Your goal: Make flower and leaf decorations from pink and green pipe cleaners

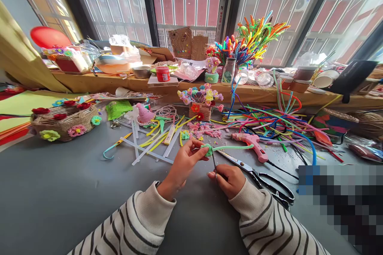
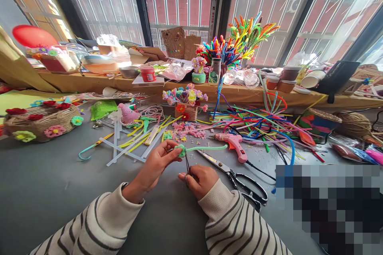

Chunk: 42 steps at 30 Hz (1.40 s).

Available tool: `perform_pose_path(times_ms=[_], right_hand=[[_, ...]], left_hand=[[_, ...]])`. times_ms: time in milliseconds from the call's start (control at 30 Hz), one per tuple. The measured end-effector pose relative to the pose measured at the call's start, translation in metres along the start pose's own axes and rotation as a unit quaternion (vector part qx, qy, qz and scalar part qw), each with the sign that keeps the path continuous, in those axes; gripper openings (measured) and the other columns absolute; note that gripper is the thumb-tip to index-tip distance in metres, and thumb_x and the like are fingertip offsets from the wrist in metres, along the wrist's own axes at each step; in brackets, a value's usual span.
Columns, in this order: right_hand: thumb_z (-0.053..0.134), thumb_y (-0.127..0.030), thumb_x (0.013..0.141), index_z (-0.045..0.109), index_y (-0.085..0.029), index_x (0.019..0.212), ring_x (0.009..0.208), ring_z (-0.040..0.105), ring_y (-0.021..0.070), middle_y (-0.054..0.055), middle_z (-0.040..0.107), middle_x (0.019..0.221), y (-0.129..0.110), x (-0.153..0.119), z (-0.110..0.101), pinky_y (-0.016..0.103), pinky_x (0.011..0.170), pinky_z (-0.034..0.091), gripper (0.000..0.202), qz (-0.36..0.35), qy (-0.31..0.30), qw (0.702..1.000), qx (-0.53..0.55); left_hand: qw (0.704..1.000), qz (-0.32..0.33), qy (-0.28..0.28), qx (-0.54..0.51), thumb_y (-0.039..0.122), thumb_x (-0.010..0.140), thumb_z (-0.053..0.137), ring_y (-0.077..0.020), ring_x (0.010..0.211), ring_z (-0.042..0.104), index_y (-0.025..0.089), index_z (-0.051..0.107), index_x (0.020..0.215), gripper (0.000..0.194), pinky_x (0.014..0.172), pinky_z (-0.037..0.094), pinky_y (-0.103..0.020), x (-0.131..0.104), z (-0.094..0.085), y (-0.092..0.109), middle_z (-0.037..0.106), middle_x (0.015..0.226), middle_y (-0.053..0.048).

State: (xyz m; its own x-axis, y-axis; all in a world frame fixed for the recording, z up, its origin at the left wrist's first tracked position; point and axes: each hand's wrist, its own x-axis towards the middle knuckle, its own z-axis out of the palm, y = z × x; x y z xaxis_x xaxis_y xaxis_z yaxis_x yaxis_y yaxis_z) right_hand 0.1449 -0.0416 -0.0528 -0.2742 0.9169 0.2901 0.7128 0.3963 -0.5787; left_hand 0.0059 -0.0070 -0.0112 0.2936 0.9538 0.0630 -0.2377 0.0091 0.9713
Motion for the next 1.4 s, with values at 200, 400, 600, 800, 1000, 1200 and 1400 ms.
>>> perform_pose_path(times_ms=[200,400,600,800,1000,1200,1400], right_hand=[[0.027,-0.049,0.075,0.036,-0.018,0.048,0.043,0.034,0.0084,-0.003,0.036,0.044,-0.0033,-0.0019,-0.0007,0.022,0.043,0.024,0.042,0.016,-0.028,0.999,0.009],[0.031,-0.046,0.075,0.032,-0.018,0.045,0.042,0.03,0.0082,-0.004,0.032,0.043,0.0004,-0.0003,0.0017,0.022,0.042,0.023,0.041,0.007,-0.005,1.0,-0.012],[0.034,-0.042,0.074,0.031,-0.018,0.043,0.04,0.03,0.0074,-0.005,0.03,0.041,0.0017,0.0002,0.0031,0.021,0.04,0.022,0.04,0.011,0.018,1.0,-0.007],[0.037,-0.041,0.073,0.039,-0.018,0.045,0.038,0.031,0.007,-0.005,0.035,0.041,-0.0056,-0.0008,-0.0006,0.021,0.04,0.021,0.036,0.027,-0.004,1.0,-0.01],[0.037,-0.042,0.073,0.039,-0.018,0.047,0.041,0.035,0.0076,-0.003,0.039,0.044,-0.0051,-0.0009,-0.0009,0.021,0.042,0.025,0.036,0.024,-0.02,0.999,-0.003],[0.037,-0.039,0.074,0.029,-0.019,0.045,0.04,0.033,0.0081,-0.004,0.033,0.043,-0.0001,0.0,0.0019,0.021,0.04,0.024,0.036,-0.005,-0.002,1.0,0.0],[0.034,-0.039,0.075,0.028,-0.019,0.044,0.039,0.033,0.0085,-0.004,0.032,0.042,0.0013,0.0002,0.0013,0.022,0.04,0.025,0.037,-0.004,0.008,1.0,0.009]], left_hand=[[0.999,0.005,-0.005,0.032,0.025,0.062,0.057,-0.0081,0.06,0.05,0.016,0.047,0.069,0.015,0.057,0.044,-0.022,-0.0008,0.0008,0.0022,0.048,0.066,0.003],[0.999,0.003,-0.006,0.036,0.026,0.064,0.055,-0.0077,0.057,0.051,0.017,0.046,0.072,0.015,0.057,0.043,-0.022,-0.0005,-0.0001,0.0008,0.047,0.067,0.004],[0.999,0.01,0.018,0.026,0.027,0.065,0.054,-0.0083,0.06,0.052,0.018,0.048,0.079,0.018,0.063,0.043,-0.024,0.0019,-0.0023,-0.0031,0.049,0.07,0.003],[0.998,0.018,0.027,0.045,0.027,0.065,0.054,-0.0083,0.062,0.052,0.018,0.051,0.083,0.02,0.065,0.04,-0.022,0.0021,-0.0035,-0.0046,0.051,0.071,0.002],[0.998,0.018,0.036,0.05,0.025,0.062,0.057,-0.0062,0.057,0.048,0.016,0.052,0.079,0.019,0.059,0.04,-0.019,0.0001,-0.0004,0.0015,0.052,0.068,0.003],[0.998,0.025,0.038,0.048,0.024,0.062,0.057,-0.0049,0.054,0.045,0.016,0.051,0.077,0.018,0.056,0.037,-0.018,0.0023,-0.0028,-0.0024,0.05,0.066,0.004],[0.997,0.035,0.059,0.032,0.024,0.062,0.058,-0.0039,0.053,0.043,0.018,0.051,0.077,0.017,0.056,0.036,-0.017,0.004,-0.0048,-0.0062,0.047,0.064,0.005]])
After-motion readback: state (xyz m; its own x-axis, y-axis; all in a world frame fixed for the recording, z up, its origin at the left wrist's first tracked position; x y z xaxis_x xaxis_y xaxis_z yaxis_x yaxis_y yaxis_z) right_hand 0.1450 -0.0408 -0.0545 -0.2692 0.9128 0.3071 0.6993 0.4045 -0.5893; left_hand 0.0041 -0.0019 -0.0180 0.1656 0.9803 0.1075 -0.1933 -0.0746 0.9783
